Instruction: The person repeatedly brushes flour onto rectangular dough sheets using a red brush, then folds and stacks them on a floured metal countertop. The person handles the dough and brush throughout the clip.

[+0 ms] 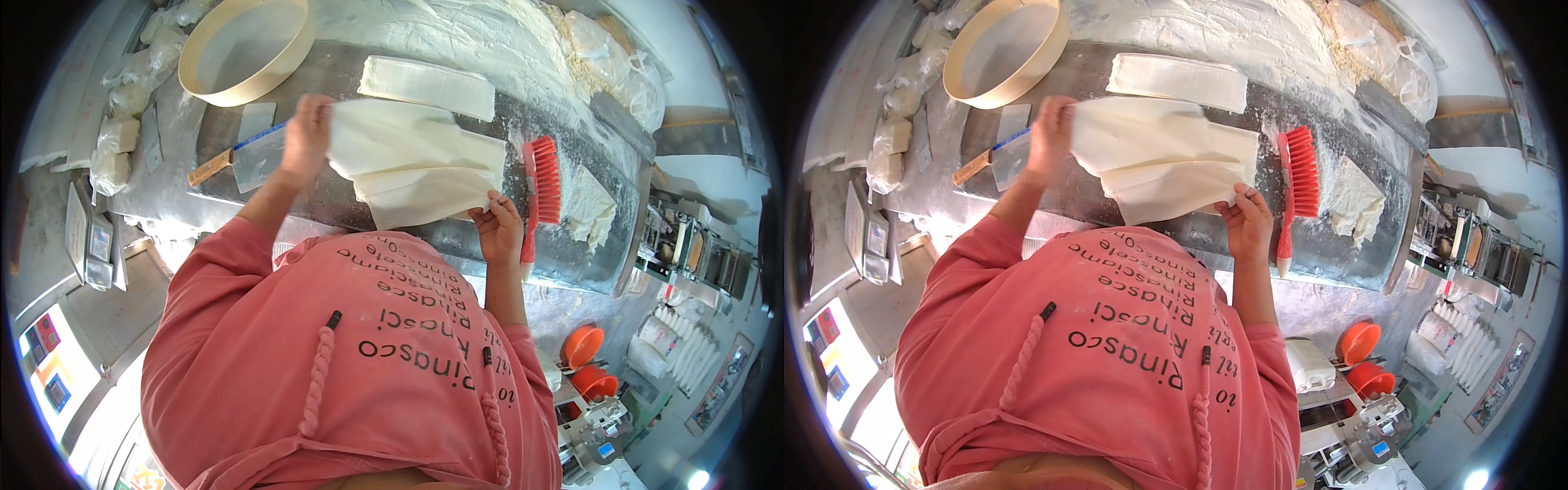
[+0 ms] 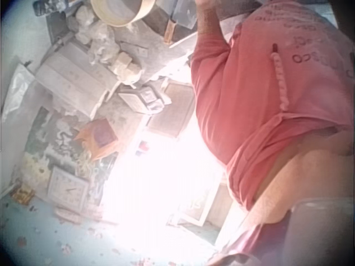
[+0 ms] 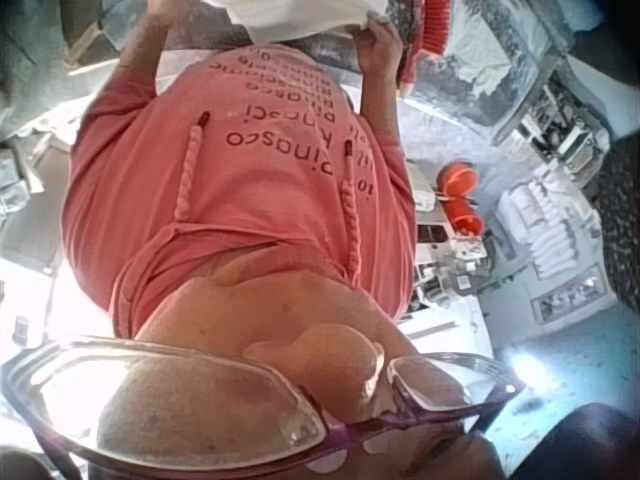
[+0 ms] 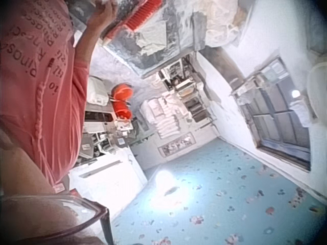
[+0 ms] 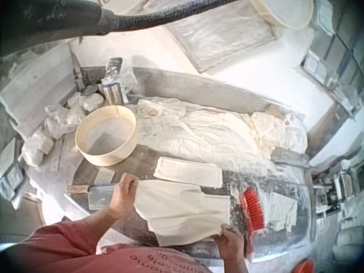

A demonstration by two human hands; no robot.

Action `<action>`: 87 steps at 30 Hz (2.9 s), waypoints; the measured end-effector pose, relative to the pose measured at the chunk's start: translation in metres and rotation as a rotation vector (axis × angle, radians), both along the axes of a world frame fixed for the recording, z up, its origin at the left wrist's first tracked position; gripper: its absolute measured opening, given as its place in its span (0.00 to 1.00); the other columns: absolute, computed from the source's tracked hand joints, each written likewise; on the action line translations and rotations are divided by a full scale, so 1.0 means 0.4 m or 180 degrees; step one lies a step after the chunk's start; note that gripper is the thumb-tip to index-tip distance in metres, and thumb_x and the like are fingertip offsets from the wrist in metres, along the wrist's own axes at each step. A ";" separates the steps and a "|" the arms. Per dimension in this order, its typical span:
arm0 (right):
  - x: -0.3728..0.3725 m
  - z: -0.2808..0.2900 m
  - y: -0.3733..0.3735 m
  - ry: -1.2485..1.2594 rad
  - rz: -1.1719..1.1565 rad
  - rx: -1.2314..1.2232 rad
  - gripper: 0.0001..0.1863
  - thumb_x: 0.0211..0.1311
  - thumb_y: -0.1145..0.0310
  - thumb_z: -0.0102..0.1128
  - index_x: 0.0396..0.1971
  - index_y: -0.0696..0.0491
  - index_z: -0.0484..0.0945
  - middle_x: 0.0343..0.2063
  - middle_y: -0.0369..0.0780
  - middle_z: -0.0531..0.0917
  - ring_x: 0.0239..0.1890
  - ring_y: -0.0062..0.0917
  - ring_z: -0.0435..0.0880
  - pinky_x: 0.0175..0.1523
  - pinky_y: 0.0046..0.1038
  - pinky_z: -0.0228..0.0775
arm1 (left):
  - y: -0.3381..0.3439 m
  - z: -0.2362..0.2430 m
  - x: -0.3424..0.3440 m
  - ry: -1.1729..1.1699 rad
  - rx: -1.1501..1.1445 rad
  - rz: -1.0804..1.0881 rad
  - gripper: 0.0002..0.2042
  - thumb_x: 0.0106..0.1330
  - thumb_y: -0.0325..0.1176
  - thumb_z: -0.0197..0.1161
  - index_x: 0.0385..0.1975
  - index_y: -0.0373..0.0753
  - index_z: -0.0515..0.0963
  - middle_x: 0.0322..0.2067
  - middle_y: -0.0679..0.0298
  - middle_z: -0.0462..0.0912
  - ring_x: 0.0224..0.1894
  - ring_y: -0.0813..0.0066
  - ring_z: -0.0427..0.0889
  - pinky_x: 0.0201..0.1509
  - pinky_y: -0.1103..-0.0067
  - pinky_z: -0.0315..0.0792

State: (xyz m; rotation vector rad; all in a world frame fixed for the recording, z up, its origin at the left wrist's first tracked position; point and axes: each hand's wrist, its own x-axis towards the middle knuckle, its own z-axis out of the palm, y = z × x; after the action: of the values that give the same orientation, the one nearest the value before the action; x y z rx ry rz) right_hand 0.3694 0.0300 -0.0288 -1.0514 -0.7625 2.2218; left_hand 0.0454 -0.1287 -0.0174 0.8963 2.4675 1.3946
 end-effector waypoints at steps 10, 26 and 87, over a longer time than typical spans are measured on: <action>-0.042 0.043 -0.028 0.0205 0.0066 0.0236 0.10 0.64 0.78 0.48 0.43 0.60 0.74 0.35 0.39 0.80 0.36 0.26 0.81 0.49 0.36 0.77 | -0.112 0.023 -0.013 -0.0258 -0.0692 0.0260 0.06 0.64 0.28 0.58 0.40 0.38 0.76 0.34 0.59 0.80 0.35 0.70 0.78 0.41 0.78 0.73; 0.043 0.219 -0.103 0.0605 -0.0008 0.0588 0.13 0.64 0.81 0.43 0.43 0.59 0.75 0.38 0.44 0.81 0.40 0.29 0.82 0.47 0.37 0.76 | -0.122 0.045 0.201 0.0518 -0.0307 -0.1906 0.07 0.55 0.24 0.56 0.34 0.38 0.76 0.29 0.56 0.79 0.34 0.55 0.79 0.37 0.67 0.74; -0.324 -0.142 0.434 -0.3660 0.1400 0.3053 0.16 0.46 0.60 0.60 0.30 0.56 0.76 0.31 0.47 0.82 0.38 0.43 0.81 0.45 0.38 0.71 | -0.024 -0.091 -0.073 0.1904 -0.0991 -0.1458 0.10 0.53 0.33 0.64 0.34 0.41 0.73 0.42 0.61 0.75 0.48 0.57 0.73 0.54 0.64 0.65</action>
State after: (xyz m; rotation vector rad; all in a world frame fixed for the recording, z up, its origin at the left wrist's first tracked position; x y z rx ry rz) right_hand 0.2399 0.2038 -0.0855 -1.6096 -2.3756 0.9651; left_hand 0.0164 -0.1383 -0.0539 1.8484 2.4963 0.6268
